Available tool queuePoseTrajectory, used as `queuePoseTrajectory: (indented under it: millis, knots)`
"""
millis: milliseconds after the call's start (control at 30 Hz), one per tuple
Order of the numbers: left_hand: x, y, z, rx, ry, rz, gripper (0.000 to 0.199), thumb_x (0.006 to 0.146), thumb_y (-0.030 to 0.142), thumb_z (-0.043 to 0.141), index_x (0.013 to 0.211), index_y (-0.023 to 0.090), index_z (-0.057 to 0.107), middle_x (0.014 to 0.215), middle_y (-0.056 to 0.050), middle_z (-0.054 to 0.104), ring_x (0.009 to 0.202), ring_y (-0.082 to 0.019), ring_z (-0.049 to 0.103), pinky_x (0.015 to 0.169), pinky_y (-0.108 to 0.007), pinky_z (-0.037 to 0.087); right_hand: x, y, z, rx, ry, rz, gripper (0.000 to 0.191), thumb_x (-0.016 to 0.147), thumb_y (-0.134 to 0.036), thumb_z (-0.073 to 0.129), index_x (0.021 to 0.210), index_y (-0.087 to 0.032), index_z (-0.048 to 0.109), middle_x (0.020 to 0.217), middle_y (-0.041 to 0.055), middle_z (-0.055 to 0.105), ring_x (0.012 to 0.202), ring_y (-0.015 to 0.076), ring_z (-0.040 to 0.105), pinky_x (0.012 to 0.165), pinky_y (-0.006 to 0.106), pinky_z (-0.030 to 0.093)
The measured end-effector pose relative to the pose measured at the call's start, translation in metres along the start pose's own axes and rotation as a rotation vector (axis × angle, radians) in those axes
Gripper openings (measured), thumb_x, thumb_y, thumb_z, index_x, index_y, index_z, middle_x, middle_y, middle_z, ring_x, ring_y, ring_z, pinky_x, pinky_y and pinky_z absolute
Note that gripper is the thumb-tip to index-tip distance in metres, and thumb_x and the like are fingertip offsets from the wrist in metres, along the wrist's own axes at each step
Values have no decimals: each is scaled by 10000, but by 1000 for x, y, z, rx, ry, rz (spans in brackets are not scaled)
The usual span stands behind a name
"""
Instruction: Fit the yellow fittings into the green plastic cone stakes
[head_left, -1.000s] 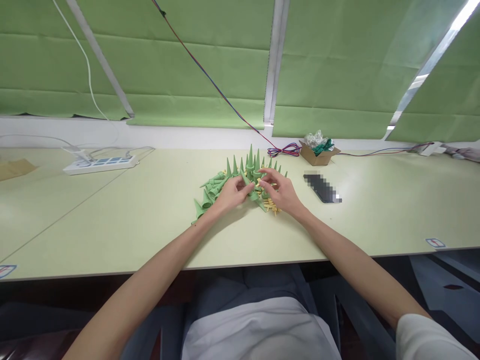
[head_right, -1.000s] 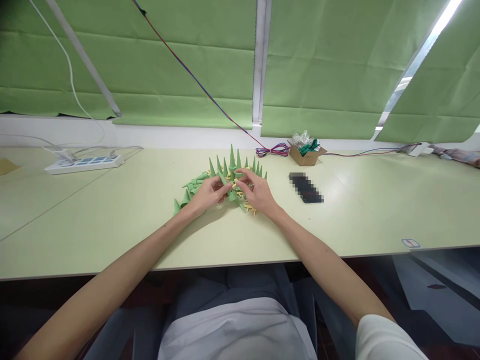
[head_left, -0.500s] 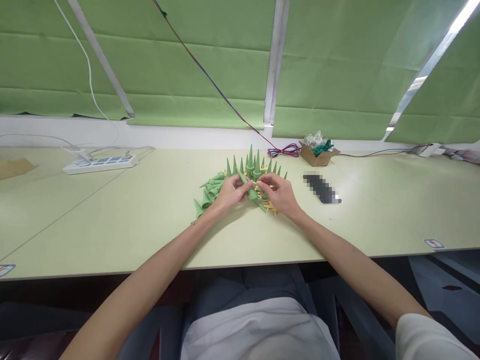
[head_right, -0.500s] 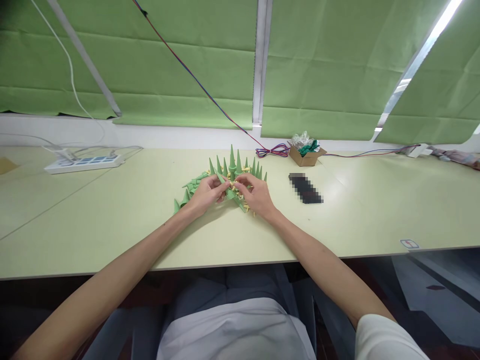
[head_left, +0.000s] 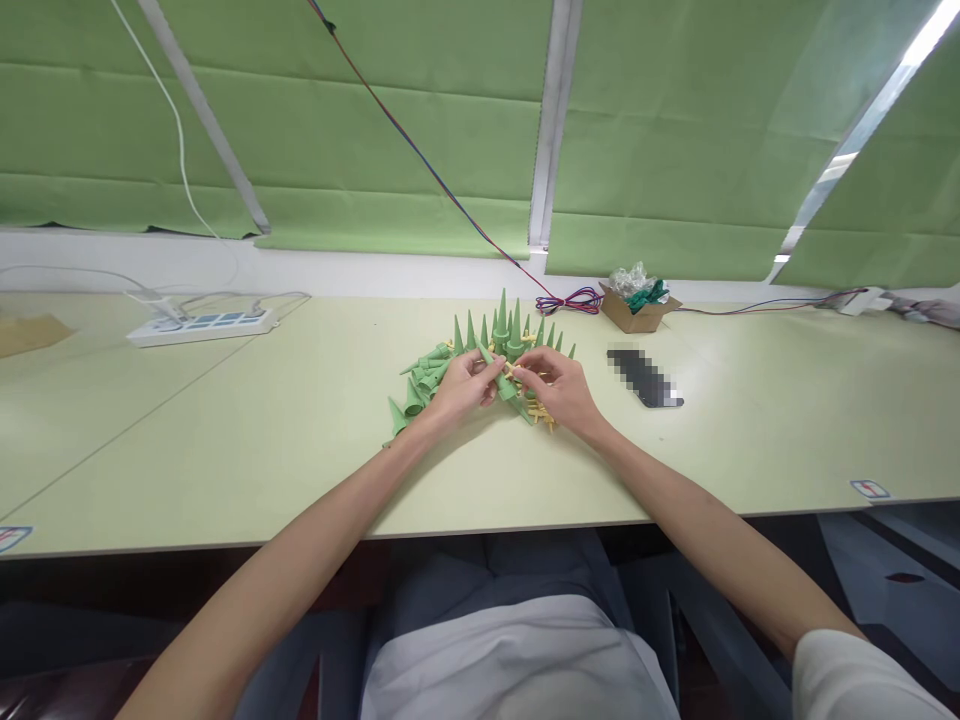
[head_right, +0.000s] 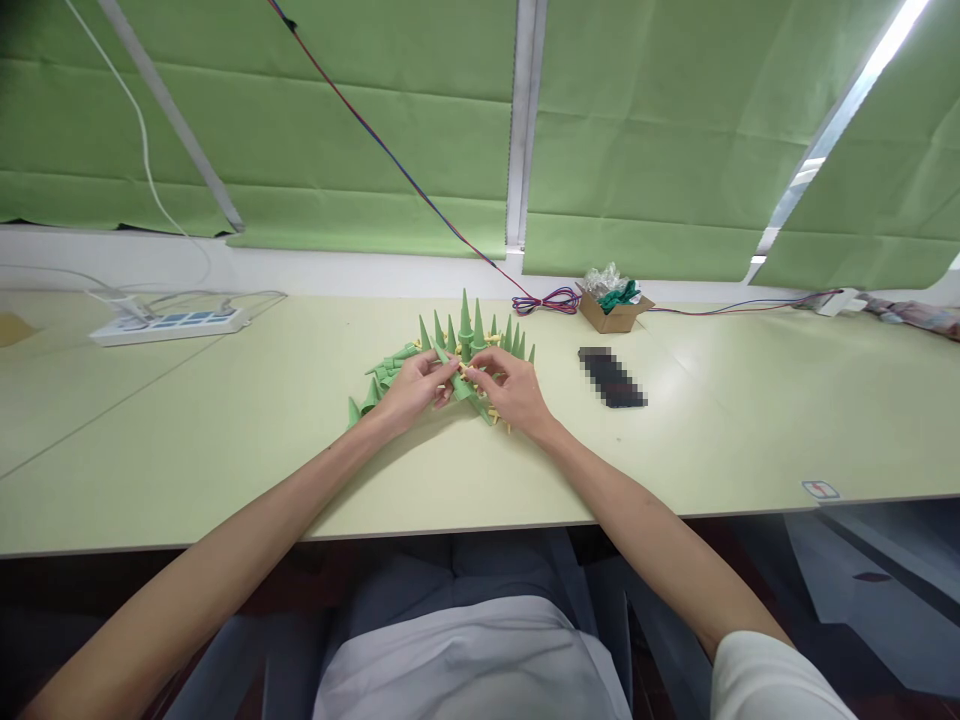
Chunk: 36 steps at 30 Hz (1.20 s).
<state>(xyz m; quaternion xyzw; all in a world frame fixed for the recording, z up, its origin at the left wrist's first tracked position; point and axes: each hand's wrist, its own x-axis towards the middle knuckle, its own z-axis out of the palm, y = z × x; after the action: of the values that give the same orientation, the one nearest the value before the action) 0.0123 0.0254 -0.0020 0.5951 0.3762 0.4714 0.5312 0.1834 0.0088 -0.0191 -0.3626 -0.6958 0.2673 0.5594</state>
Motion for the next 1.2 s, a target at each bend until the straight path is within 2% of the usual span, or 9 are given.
queuePoseTrajectory:
  millis: [300, 767, 1000, 1200]
  knots:
    - [0, 0, 0, -36, 45, -11, 273, 815, 386, 720, 856, 158, 575, 574, 42, 512, 420, -70, 410, 369, -201, 297, 1, 2, 1, -102, 8, -29, 175, 873, -371, 648, 867, -197, 634, 825, 37, 673, 705, 158, 638, 575, 267, 498]
    - [-2, 2, 0, 72, 39, 65, 251, 839, 396, 674, 850, 166, 573, 632, 32, 546, 403, -61, 400, 365, -209, 295, 2, 0, 0, -216, 24, -16, 207, 870, -393, 629, 819, -192, 619, 819, 43, 686, 714, 161, 610, 603, 273, 456]
    - [-3, 1, -1, 122, 19, 107, 325, 817, 466, 689, 860, 169, 564, 617, 39, 538, 389, -56, 387, 381, -214, 294, 2, 2, 0, -234, 8, -21, 240, 869, -398, 629, 754, -188, 611, 727, 32, 674, 656, 155, 592, 599, 275, 448]
    - [-4, 3, -1, 179, 4, 105, 369, 786, 498, 713, 850, 169, 560, 610, 39, 522, 395, -60, 381, 387, -218, 289, 2, 2, 0, -292, -23, -42, 349, 888, -473, 606, 688, -189, 582, 636, 11, 625, 566, 130, 515, 566, 267, 395]
